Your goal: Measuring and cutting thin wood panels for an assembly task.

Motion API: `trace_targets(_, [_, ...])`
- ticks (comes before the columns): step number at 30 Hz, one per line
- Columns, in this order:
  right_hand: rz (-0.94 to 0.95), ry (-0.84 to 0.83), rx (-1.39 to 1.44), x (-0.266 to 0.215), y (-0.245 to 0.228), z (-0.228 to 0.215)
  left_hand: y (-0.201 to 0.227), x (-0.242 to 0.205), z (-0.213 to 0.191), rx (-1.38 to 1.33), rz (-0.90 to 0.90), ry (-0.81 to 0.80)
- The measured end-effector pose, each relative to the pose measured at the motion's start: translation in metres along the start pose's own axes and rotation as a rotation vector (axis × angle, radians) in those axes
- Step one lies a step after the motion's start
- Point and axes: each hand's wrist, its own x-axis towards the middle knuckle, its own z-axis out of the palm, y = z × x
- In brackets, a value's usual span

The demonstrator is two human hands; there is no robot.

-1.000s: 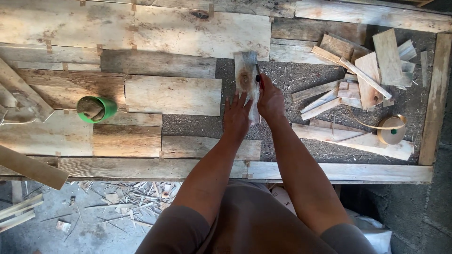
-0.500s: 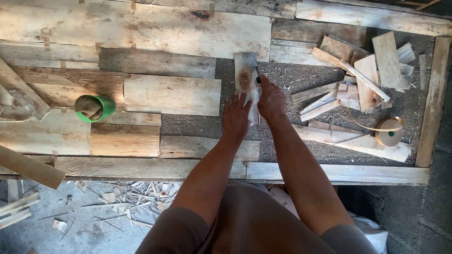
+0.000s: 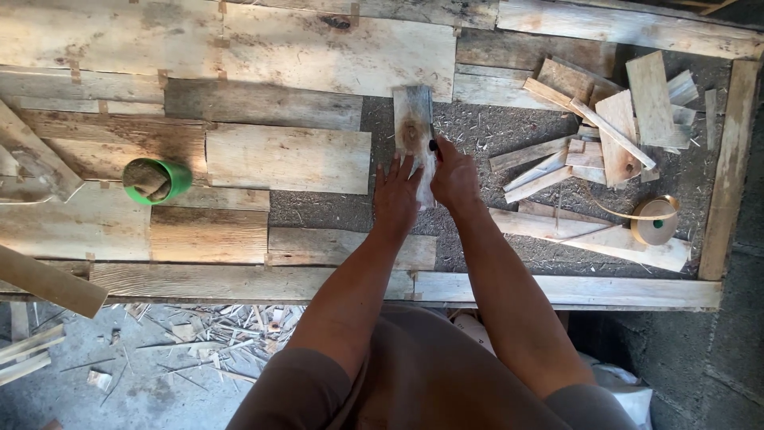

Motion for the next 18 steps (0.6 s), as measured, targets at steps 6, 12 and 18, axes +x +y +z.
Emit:
trace_targets(6, [0.195, -0.128, -0.036, -0.020, -0.028, -0.018, -0.003, -0.002, 0.008, -0.022, 0.018, 0.081])
trace_targets(12, [0.195, -0.139, -0.128, -0.021, -0.036, -0.019, 0.001, -0.001, -0.002, -0.012, 0.001, 0.019])
trace_targets(18, [0.108, -0.084, -0.075, -0.030, -0.022, -0.008, 0.005, -0.002, -0.008, 0.010, -0.019, -0.010])
